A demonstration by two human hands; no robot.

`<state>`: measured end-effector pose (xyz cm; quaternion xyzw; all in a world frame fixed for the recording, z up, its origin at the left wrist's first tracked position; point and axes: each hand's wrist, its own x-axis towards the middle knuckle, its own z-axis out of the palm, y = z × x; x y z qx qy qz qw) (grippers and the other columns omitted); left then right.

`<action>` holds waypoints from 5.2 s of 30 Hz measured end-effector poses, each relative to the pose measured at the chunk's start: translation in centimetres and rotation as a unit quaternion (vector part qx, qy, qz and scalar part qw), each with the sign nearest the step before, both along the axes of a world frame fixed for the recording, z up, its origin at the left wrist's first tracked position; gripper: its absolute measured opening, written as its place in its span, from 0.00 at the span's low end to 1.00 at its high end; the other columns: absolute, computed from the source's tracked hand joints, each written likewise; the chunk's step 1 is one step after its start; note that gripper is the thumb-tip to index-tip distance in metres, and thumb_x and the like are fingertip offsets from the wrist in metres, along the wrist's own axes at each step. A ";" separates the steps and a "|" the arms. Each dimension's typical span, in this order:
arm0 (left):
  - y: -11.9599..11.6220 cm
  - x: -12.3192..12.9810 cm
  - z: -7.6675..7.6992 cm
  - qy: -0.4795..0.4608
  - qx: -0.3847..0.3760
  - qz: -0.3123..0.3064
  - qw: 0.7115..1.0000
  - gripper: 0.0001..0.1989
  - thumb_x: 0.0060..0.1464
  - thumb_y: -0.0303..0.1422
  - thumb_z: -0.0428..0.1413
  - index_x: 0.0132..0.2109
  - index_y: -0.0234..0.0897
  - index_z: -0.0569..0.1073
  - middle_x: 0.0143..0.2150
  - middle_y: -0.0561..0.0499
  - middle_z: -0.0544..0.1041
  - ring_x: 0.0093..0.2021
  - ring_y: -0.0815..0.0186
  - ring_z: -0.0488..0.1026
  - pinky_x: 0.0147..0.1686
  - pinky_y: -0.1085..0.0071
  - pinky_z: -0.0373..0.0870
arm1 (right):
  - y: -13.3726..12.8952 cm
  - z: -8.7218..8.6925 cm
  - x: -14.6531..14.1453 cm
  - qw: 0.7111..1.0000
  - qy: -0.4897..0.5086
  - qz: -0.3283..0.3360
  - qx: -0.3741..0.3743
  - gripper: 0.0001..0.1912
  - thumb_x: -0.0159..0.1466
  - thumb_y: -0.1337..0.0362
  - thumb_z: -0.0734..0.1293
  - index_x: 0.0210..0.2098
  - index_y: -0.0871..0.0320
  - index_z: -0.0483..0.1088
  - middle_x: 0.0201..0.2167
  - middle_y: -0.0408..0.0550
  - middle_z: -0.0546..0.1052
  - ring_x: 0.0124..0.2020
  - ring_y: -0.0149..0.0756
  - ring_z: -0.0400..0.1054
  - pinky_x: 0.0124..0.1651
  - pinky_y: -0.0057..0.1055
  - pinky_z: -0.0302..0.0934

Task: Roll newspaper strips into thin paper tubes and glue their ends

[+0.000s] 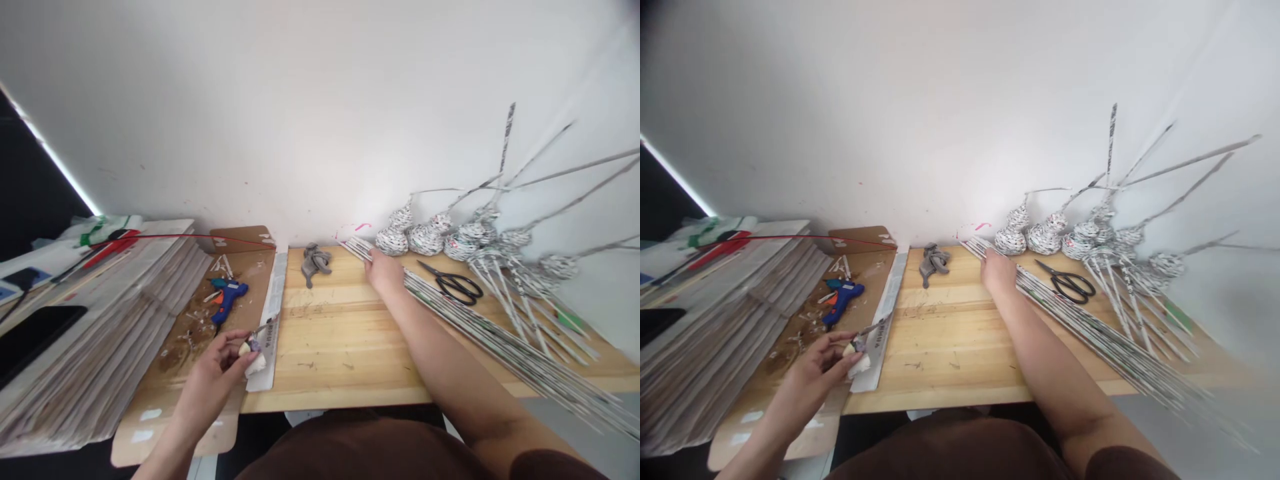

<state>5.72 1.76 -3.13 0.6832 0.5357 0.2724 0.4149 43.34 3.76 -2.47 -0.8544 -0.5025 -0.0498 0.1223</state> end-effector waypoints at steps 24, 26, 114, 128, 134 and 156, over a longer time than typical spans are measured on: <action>-3.4 8.6 1.4 -0.174 -0.164 -0.249 0.939 0.15 0.49 0.36 0.59 0.44 0.36 0.76 0.40 0.46 0.77 0.34 0.66 0.70 0.34 0.72 0.65 | -2.3 -1.6 -10.3 0.476 0.830 0.270 -0.107 0.23 0.64 0.49 0.59 0.44 0.61 0.72 0.33 0.52 0.78 0.28 0.32 0.71 0.30 0.26 0.63; -3.8 8.9 1.2 -0.137 -0.186 -0.287 0.930 0.15 0.49 0.35 0.59 0.44 0.37 0.77 0.41 0.46 0.77 0.34 0.66 0.71 0.33 0.73 0.64 | -1.4 -1.4 -8.9 0.484 0.844 0.227 -0.053 0.18 0.63 0.55 0.62 0.45 0.61 0.72 0.35 0.52 0.78 0.29 0.32 0.71 0.31 0.27 0.63; 10.9 15.4 -1.0 -0.454 -0.310 -0.094 0.830 0.05 0.56 0.26 0.54 0.41 0.31 0.70 0.33 0.46 0.78 0.32 0.67 0.78 0.33 0.72 0.77 | -0.2 -2.7 -7.3 0.779 0.564 0.270 0.044 0.31 0.62 0.42 0.55 0.31 0.64 0.74 0.23 0.50 0.74 0.17 0.28 0.64 0.16 0.24 0.54; 10.0 15.8 -0.5 -0.415 -0.310 -0.174 0.838 0.06 0.55 0.30 0.56 0.39 0.31 0.72 0.37 0.43 0.78 0.35 0.65 0.78 0.34 0.71 0.76 | 10.0 -1.0 -7.6 0.972 0.080 0.218 -0.033 0.15 0.62 0.62 0.62 0.47 0.60 0.68 0.42 0.59 0.74 0.41 0.45 0.69 0.40 0.35 0.59; 10.2 16.0 -0.8 -0.416 -0.312 -0.155 0.840 0.06 0.56 0.30 0.55 0.39 0.30 0.72 0.34 0.43 0.78 0.33 0.64 0.78 0.35 0.70 0.76 | 11.8 -1.1 -6.9 0.977 0.073 0.200 -0.023 0.15 0.65 0.55 0.58 0.37 0.58 0.71 0.32 0.56 0.77 0.36 0.43 0.71 0.37 0.33 0.57; 9.7 16.0 -0.5 -0.384 -0.302 -0.150 0.859 0.09 0.56 0.31 0.54 0.42 0.30 0.73 0.33 0.42 0.79 0.31 0.64 0.78 0.32 0.71 0.76 | 7.9 -2.6 -5.9 0.939 0.239 0.184 0.168 0.06 0.55 0.65 0.66 0.31 0.59 0.75 0.33 0.49 0.76 0.36 0.38 0.68 0.41 0.32 0.59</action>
